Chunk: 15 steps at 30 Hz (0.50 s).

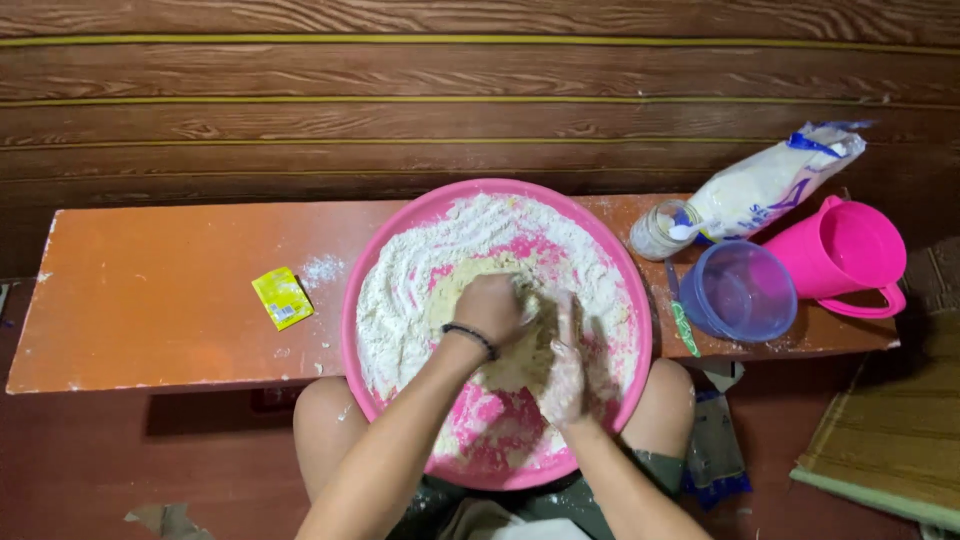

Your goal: A person is kneading a large mass of dough in a pink tray on a wooden bench, periodically adding flour from a bag to adjust the consistency.

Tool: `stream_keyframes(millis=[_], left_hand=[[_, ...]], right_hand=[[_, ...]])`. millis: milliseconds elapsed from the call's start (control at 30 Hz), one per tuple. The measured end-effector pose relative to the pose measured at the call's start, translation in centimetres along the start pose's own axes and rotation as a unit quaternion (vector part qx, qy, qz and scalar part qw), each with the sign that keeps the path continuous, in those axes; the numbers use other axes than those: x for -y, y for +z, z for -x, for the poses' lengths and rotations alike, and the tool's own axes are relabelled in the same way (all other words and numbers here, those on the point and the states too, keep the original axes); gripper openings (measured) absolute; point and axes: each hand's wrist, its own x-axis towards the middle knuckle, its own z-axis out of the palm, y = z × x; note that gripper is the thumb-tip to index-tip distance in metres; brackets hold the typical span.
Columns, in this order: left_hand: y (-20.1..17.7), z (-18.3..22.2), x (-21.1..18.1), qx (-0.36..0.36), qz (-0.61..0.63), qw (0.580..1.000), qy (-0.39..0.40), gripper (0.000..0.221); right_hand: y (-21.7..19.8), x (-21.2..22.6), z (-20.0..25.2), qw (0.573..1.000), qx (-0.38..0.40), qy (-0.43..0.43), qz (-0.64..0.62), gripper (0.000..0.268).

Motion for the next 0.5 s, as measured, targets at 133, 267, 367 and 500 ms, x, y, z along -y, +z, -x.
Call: stream_keyframes(millis=[133,267,367,500], left_hand=[[1.5,-1.3,-4.1,-0.055,-0.048,0.997,0.005,0.036],[3.2,-2.2,-5.7,-0.013,-0.128,0.992,-0.016,0.035],[6.7,-1.9,-5.2,-0.119,-0.167,0.978,0.043,0.036],[4.8,2.8,-6.0,-0.115,-0.16,0.978,0.069,0.039]], right_hand=[[-2.6,5.2,0.3,0.976,0.003,0.1,0.194,0.06],[-6.9,10.6,1.5,0.87,0.01,0.237,0.431,0.057],[-13.2,3.4,-1.4,0.848,0.046,0.173,0.499,0.077],[-11.0,1.5,-6.0,0.772,0.164,0.145,0.597,0.089]])
